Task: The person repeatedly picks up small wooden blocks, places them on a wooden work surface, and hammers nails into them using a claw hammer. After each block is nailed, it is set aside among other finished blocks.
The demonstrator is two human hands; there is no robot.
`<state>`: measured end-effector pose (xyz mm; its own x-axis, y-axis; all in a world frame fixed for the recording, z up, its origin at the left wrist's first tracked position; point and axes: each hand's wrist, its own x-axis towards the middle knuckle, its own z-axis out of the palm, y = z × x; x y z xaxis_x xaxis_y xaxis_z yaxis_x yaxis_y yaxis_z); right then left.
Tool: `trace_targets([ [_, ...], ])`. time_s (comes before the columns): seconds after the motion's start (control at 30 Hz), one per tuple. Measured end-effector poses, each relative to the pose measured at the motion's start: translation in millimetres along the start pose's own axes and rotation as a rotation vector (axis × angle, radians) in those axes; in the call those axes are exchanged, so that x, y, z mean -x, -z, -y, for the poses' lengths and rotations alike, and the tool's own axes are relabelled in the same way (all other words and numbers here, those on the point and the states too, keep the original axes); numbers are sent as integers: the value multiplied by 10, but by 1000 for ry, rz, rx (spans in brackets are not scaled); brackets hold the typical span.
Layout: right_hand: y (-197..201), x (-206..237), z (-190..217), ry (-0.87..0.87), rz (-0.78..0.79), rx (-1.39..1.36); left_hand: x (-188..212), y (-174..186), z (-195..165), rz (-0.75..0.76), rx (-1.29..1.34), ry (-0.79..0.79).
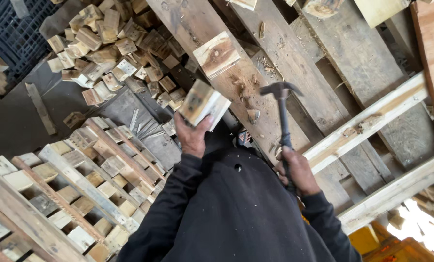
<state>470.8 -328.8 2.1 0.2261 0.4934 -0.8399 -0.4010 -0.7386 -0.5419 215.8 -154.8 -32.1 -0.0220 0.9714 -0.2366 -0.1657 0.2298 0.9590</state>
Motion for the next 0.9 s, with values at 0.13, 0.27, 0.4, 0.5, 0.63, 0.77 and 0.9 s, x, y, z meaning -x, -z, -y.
trace_targets([
  [0.13,125,19,42,78,-13,-269,101,120,-127,-41,224,4],
  [0.27,272,-44,139,271,-63,-263,-112,-121,-118,144,209,-100],
  [0.4,562,-185,270,224,-573,374,-576,-749,130,355,243,3],
  [0.5,891,-241,295,486,-730,828,-812,-1060,367,485,-101,-201],
  [0.63,1199,-341,160,601,-829,1173,-882,-1201,602,628,-408,-300],
  [0.77,1282,-475,57,505,-817,1132,-707,-1362,680,740,-346,-404],
  [0.9,1278,-488,34,483,-870,1176,-285,-1230,650,939,-462,-433],
])
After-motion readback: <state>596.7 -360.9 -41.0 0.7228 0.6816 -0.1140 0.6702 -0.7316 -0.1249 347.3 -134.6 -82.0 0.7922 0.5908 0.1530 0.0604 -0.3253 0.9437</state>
